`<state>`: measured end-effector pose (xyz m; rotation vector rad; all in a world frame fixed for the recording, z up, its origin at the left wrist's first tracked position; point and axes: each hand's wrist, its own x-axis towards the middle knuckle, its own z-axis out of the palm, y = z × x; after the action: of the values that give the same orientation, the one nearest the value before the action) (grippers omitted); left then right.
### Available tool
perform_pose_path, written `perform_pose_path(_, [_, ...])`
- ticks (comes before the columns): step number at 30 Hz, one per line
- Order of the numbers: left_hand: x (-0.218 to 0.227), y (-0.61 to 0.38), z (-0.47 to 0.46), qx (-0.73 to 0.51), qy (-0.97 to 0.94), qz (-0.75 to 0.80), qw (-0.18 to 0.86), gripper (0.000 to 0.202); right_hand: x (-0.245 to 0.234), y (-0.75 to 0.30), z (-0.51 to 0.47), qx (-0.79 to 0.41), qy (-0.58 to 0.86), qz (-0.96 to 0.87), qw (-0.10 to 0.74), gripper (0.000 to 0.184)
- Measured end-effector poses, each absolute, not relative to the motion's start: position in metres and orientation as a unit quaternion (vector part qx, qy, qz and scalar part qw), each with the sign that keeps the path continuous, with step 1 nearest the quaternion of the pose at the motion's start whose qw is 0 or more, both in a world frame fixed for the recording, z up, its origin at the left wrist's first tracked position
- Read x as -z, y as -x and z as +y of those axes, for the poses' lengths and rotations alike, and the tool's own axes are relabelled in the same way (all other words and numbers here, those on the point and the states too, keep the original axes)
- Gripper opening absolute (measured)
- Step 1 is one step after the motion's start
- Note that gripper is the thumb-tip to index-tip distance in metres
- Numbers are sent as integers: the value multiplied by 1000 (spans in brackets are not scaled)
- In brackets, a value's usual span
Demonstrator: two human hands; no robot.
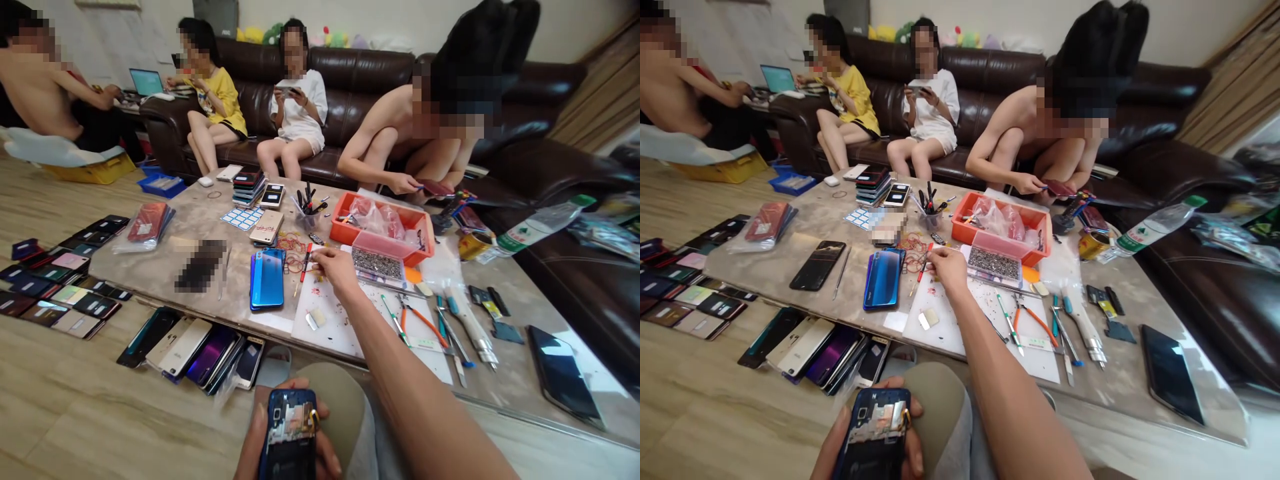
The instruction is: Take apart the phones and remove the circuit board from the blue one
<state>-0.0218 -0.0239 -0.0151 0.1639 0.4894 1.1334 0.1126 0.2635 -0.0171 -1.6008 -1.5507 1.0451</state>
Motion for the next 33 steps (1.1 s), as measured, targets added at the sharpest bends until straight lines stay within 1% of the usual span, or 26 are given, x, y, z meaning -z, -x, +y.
perform_pose_path(3, [19,22,-23,-509,-94,223,826,57,16,-120,239,-388,643,-598,281,33])
perform_pose_path(8, [24,21,-24,-527,-125,208,815,52,4,-131,203,-292,696,-622,208,30])
perform_pose_path(11, [17,18,-28,-549,-129,219,796,53,-4,-133,182,-251,712,-634,169,27])
perform_pose_path(15, [1,11,-34,-579,-137,252,763,49,-2,-127,152,-245,699,-657,141,29])
perform_pose_path(17, [-7,8,-37,-590,-145,276,745,48,1,-123,142,-258,686,-663,150,28])
perform_pose_path(20, [-18,4,-43,-583,-153,328,727,48,-1,-123,133,-299,665,-658,187,18])
perform_pose_path(23, [-28,1,-49,-577,-143,365,716,50,-16,-130,113,-355,641,-633,249,26])
perform_pose_path(25, [-32,1,-51,-581,-141,377,708,52,-30,-135,85,-406,619,-606,291,29])
perform_pose_path(27, [-34,0,-53,-578,-151,385,704,52,-45,-138,49,-465,596,-575,314,36])
perform_pose_path(29, [-36,0,-54,-571,-166,394,701,52,-56,-137,11,-518,573,-543,329,36])
perform_pose_path(31, [-38,-2,-55,-567,-170,405,697,52,-63,-133,-20,-608,534,-452,375,32])
perform_pose_path(33, [-40,-5,-56,-565,-168,415,693,51,-65,-129,-42,-653,510,-381,411,31])
